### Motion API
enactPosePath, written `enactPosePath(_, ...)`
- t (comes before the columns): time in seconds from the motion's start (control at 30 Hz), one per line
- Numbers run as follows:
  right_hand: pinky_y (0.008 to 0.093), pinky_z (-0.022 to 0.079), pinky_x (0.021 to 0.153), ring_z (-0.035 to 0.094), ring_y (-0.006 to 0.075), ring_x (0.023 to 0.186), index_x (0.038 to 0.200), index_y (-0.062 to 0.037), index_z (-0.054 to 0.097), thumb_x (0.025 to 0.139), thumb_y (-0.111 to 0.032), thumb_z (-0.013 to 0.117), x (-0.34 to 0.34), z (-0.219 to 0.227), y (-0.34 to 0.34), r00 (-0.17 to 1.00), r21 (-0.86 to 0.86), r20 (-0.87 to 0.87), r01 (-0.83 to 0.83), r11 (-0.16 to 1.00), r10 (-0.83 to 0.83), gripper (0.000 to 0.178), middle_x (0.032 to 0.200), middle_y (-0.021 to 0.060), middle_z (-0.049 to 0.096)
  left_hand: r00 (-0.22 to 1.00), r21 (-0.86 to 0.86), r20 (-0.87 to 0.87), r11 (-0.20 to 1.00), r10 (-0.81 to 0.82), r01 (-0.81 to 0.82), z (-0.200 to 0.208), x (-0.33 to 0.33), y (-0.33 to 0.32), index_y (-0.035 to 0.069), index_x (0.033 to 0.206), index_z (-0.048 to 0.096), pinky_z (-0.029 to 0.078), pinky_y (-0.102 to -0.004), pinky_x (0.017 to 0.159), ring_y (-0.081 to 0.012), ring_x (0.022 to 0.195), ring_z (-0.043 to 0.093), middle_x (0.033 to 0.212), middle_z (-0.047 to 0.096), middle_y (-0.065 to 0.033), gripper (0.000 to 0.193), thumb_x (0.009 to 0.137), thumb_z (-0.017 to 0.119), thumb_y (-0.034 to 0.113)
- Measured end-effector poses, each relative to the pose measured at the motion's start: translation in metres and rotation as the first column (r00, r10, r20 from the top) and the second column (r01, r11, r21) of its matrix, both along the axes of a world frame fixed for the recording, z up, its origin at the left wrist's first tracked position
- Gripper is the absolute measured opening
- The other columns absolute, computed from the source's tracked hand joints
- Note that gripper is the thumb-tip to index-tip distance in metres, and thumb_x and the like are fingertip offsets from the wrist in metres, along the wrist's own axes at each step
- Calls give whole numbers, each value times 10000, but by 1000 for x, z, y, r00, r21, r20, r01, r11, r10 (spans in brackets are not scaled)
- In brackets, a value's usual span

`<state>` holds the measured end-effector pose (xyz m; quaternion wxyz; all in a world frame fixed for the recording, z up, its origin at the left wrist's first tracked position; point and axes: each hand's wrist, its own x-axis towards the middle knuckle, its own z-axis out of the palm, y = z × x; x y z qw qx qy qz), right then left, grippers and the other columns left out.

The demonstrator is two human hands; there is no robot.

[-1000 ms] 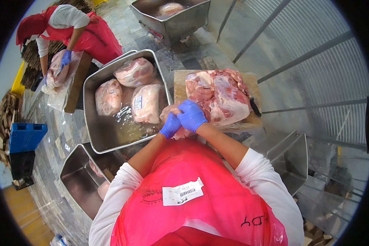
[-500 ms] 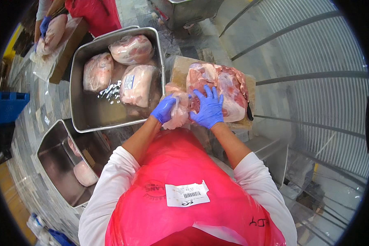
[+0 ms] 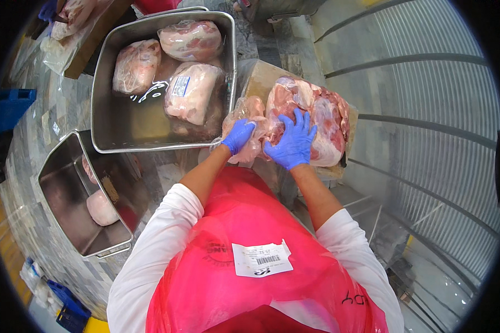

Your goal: The person removes vacuum-sealed packages of raw meat from a metal bin and places them on a cutting board. They then open the plastic packaging by hand and transfer the meat to another bin. The process is repeated for multiple packages.

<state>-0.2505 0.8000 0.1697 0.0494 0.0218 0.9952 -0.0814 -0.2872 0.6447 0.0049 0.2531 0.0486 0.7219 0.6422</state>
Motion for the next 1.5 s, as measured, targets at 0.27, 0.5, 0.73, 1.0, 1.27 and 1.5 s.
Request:
enactPosePath(0.27, 672, 117, 1121, 182, 434, 1440, 1316, -166, 496, 595, -473, 773, 0, -7, 0, 1000, 6, 18, 1, 1000, -1, 831, 1497, 185, 300, 987, -54, 126, 995, 96, -89, -19, 1, 11, -18, 1109, 685, 504, -385, 784, -243, 849, 645, 951, 699, -175, 388, 934, 446, 233)
enactPosePath(0.5, 679, 101, 1129, 160, 437, 1450, 1333, -205, 505, 614, -466, 757, -3, -2, -1, 999, 10, 44, -13, 1000, 13, 806, 1516, 172, 284, 999, -121, -36, 992, -23, 18, -9, -5, 2, 63, 1146, 698, 500, -385, 744, -256, 789, 653, 883, 698, -192, 358, 929, 474, 239)
enactPosePath(0.73, 683, 104, 1130, 163, 440, 1449, 1333, -219, 510, 622, -448, 743, 2, -4, 4, 999, 24, 29, -42, 999, 41, 781, 1516, 168, 280, 853, -131, -24, 848, -521, 514, 18, -21, -16, 43, 998, 724, 510, -414, 762, -305, 777, 672, 863, 695, -219, 337, 873, 536, 293)
enactPosePath(1.0, 671, 106, 1137, 169, 432, 1452, 1291, -191, 529, 575, -432, 745, 5, 0, 9, 997, -3, 21, -70, 998, 70, 786, 1518, 173, 282, 729, -320, 28, 685, -684, 655, 24, -31, 2, -1, 993, 711, 505, -429, 807, -353, 878, 684, 961, 701, -240, 430, 847, 552, 371)
enactPosePath(1.27, 677, 97, 1137, 156, 436, 1460, 1323, -234, 520, 590, -483, 750, 10, 3, 19, 991, 39, 75, -110, 993, 107, 808, 1519, 181, 280, 814, -182, -9, 802, -580, 569, 39, 1, 9, -3, 932, 681, 498, -432, 759, -311, 825, 662, 908, 681, -235, 346, 891, 519, 299)
enactPosePath(1.5, 691, 79, 1130, 138, 447, 1460, 1372, -251, 482, 616, -510, 738, 16, -1, 23, 986, 44, 92, -145, 988, 140, 839, 1533, 182, 260, 775, -568, -82, 668, -627, 481, 54, 18, 13, 43, 914, 716, 523, -495, 804, -407, 861, 669, 915, 676, -256, 364, 812, 595, 371)
